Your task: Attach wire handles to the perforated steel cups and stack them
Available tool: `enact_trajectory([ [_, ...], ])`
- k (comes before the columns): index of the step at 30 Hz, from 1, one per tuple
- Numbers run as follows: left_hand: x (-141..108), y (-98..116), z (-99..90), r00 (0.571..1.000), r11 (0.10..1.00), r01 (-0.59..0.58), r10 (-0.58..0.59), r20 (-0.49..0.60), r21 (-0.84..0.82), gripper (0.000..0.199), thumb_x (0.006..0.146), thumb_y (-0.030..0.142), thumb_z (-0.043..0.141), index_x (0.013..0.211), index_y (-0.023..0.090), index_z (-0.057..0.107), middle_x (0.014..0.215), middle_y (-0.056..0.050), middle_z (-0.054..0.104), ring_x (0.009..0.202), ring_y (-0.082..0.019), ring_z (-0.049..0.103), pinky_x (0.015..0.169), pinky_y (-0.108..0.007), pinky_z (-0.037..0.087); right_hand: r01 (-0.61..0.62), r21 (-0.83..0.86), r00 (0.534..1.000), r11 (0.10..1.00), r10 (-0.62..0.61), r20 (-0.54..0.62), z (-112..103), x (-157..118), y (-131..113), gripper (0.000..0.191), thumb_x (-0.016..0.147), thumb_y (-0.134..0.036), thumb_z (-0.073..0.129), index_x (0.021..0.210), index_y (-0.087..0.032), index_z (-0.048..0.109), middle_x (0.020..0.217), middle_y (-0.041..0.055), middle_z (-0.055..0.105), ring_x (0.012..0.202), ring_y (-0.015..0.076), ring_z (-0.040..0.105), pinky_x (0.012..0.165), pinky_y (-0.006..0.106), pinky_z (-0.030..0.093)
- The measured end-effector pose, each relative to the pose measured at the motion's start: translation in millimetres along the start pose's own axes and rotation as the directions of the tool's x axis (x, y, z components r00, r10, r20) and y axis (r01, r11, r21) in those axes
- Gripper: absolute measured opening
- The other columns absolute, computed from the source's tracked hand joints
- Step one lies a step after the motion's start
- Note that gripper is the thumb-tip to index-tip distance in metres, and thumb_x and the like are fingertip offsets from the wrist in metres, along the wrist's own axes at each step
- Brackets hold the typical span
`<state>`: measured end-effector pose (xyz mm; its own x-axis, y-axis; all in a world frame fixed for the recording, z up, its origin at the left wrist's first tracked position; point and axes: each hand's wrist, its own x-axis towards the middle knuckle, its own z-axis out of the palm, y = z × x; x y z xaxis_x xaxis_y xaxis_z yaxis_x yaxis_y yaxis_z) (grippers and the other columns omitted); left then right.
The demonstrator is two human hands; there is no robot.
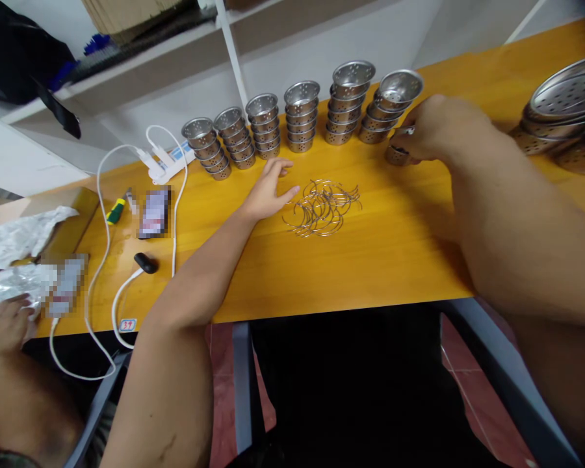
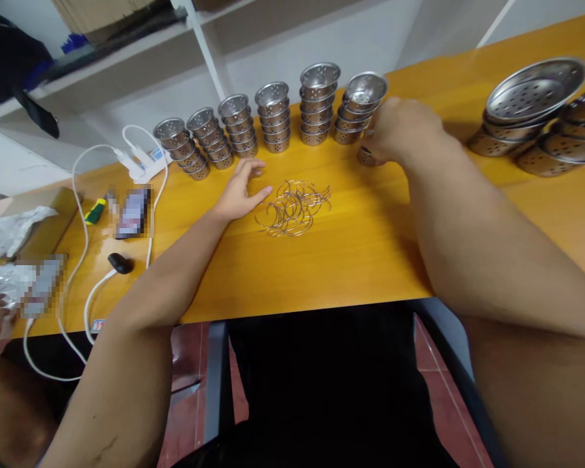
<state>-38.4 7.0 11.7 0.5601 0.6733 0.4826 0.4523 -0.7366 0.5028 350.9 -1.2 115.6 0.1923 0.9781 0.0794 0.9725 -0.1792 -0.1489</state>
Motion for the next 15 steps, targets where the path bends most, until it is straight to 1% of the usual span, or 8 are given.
enact_trajectory([
  [2, 0, 0, 0.1, 1.000, 1.000, 0.004, -0.004, 0.005, 0.008, 0.056, 0.112, 0.052, 0.074, 0.158, 0.025, 0.056, 0.159, -0.019, 0.063, 0.141, -0.033, 0.075, 0.131, -0.056, 0.063, -0.081, -0.036, 0.996, 0.996, 0.082, 0.027, -19, -18, -17, 0.035, 0.110, -0.028, 0.083, 0.141, -0.013, 0.089, 0.143, 0.0309, 0.086, 0.133, 0.0403, 0.085, 0.102, 0.051, 0.066],
  [4, 0, -1, 0.4, 1.000, 1.000, 0.007, -0.007, 0.003, 0.007, 0.057, 0.113, 0.052, 0.074, 0.159, 0.025, 0.056, 0.159, -0.019, 0.062, 0.141, -0.033, 0.075, 0.131, -0.057, 0.063, -0.051, 0.004, 0.997, 0.999, 0.052, -0.059, -35, -35, -31, 0.043, 0.116, -0.031, 0.078, 0.155, -0.015, 0.085, 0.154, 0.0302, 0.082, 0.148, 0.0454, 0.081, 0.117, 0.057, 0.066],
  [6, 1, -2, 0.8, 1.000, 1.000, 0.006, -0.006, 0.003, 0.002, 0.058, 0.113, 0.053, 0.072, 0.160, 0.024, 0.055, 0.160, -0.020, 0.061, 0.141, -0.034, 0.075, 0.131, -0.057, 0.063, -0.018, 0.073, 0.981, 0.997, 0.031, -0.190, -47, -50, -41, 0.042, 0.119, -0.033, 0.075, 0.154, -0.014, 0.086, 0.152, 0.0281, 0.084, 0.150, 0.0486, 0.080, 0.124, 0.061, 0.066],
  [8, 1, -3, 0.8, 1.000, 1.000, 0.007, -0.007, 0.006, 0.003, 0.060, 0.113, 0.056, 0.071, 0.161, 0.025, 0.053, 0.160, -0.020, 0.061, 0.141, -0.034, 0.075, 0.130, -0.058, 0.063, 0.020, 0.123, 0.962, 0.992, 0.015, -0.272, -56, -62, -49, 0.040, 0.119, -0.035, 0.075, 0.150, -0.013, 0.088, 0.149, 0.0272, 0.085, 0.150, 0.0505, 0.080, 0.126, 0.064, 0.066],
  [10, 0, -5, 0.3, 1.000, 1.000, 0.010, -0.010, 0.015, 0.007, 0.063, 0.113, 0.062, 0.069, 0.161, 0.025, 0.053, 0.161, -0.020, 0.061, 0.141, -0.035, 0.074, 0.130, -0.059, 0.062, 0.055, 0.143, 0.956, 0.988, -0.011, -0.292, -59, -70, -54, 0.039, 0.116, -0.033, 0.077, 0.147, -0.013, 0.089, 0.144, 0.0261, 0.088, 0.145, 0.0509, 0.082, 0.124, 0.063, 0.067],
  [12, 0, -5, -0.2, 1.000, 1.000, 0.014, -0.014, 0.022, 0.002, 0.067, 0.113, 0.070, 0.066, 0.162, 0.026, 0.052, 0.161, -0.020, 0.060, 0.142, -0.035, 0.074, 0.131, -0.060, 0.061, 0.127, 0.147, 0.954, 0.981, -0.080, -0.288, -56, -73, -57, 0.037, 0.115, -0.036, 0.077, 0.143, -0.016, 0.090, 0.139, 0.0233, 0.090, 0.138, 0.0486, 0.085, 0.119, 0.059, 0.069],
  [14, 1, -5, 0.2, 1.000, 1.000, 0.020, -0.019, 0.019, -0.017, 0.076, 0.111, 0.081, 0.065, 0.162, 0.026, 0.052, 0.162, -0.020, 0.061, 0.143, -0.036, 0.074, 0.131, -0.059, 0.060, 0.251, 0.154, 0.936, 0.956, -0.199, -0.290, -44, -71, -59, 0.031, 0.116, -0.040, 0.073, 0.133, -0.021, 0.090, 0.133, 0.0187, 0.091, 0.128, 0.0433, 0.087, 0.114, 0.053, 0.068],
  [15, 1, -4, 0.8, 1.000, 0.999, 0.023, -0.022, 0.017, -0.033, 0.082, 0.108, 0.086, 0.066, 0.163, 0.026, 0.051, 0.163, -0.020, 0.061, 0.143, -0.036, 0.074, 0.131, -0.059, 0.061, 0.340, 0.164, 0.915, 0.926, -0.285, -0.286, -36, -70, -60, 0.029, 0.117, -0.043, 0.070, 0.127, -0.023, 0.088, 0.130, 0.0169, 0.091, 0.122, 0.0405, 0.086, 0.110, 0.051, 0.067],
])
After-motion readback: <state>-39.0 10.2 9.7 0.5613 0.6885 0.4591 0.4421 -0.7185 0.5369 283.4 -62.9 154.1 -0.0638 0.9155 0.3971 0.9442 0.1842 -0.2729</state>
